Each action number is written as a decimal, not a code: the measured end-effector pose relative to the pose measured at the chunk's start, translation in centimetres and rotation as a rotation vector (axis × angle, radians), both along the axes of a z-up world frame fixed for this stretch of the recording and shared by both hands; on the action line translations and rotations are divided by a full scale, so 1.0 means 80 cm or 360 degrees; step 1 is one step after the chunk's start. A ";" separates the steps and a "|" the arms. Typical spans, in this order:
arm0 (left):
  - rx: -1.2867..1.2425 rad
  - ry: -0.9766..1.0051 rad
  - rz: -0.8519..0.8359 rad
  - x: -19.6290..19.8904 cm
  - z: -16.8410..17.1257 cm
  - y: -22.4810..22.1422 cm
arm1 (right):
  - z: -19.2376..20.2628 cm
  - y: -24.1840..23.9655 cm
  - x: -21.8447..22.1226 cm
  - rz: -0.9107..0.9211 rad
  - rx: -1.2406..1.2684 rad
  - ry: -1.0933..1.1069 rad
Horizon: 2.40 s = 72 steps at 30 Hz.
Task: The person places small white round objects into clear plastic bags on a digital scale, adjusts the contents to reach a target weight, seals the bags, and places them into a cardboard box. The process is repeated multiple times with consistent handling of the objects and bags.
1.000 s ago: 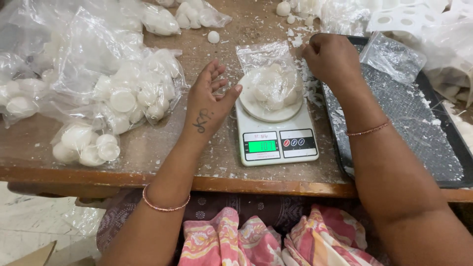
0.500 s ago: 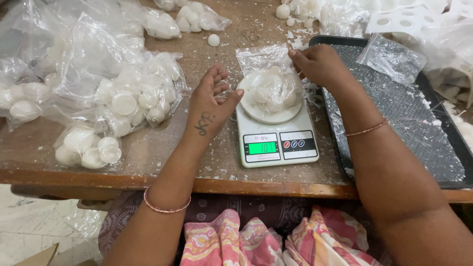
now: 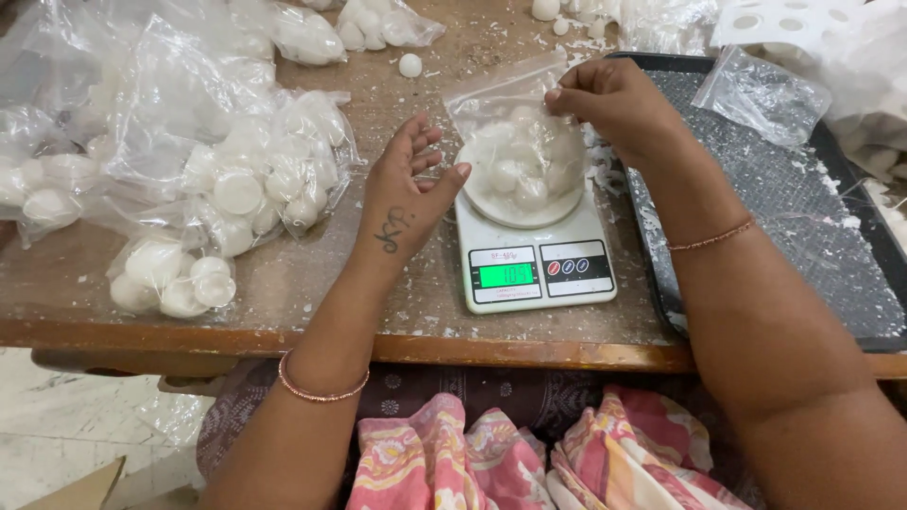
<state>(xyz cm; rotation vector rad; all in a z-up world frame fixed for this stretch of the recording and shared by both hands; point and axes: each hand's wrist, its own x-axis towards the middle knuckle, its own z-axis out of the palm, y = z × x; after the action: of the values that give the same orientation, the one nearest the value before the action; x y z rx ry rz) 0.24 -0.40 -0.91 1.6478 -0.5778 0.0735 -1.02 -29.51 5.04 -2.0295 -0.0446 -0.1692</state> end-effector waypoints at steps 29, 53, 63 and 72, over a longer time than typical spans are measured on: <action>-0.0048 0.0110 -0.1193 -0.201 0.046 -0.074 | 0.014 0.033 -0.384 0.0081 0.0574 -0.0085; 0.0341 0.1004 -0.2180 -0.453 -0.047 -0.356 | -0.104 -0.114 -0.733 -0.1058 0.0566 -0.0121; 0.0850 0.0469 -0.2231 -0.467 -0.082 -0.343 | -0.203 -0.155 -0.769 -0.1481 -0.0305 0.0957; 0.0496 0.0905 -0.2362 -0.359 -0.020 -0.263 | -0.528 -0.206 -0.745 -0.0394 -0.1403 0.1138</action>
<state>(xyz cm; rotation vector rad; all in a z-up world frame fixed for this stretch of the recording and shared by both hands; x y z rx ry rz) -28.51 -21.44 -2.55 1.0691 -1.2384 -1.5558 -60.62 -46.02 -37.19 -2.8464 0.6900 0.5184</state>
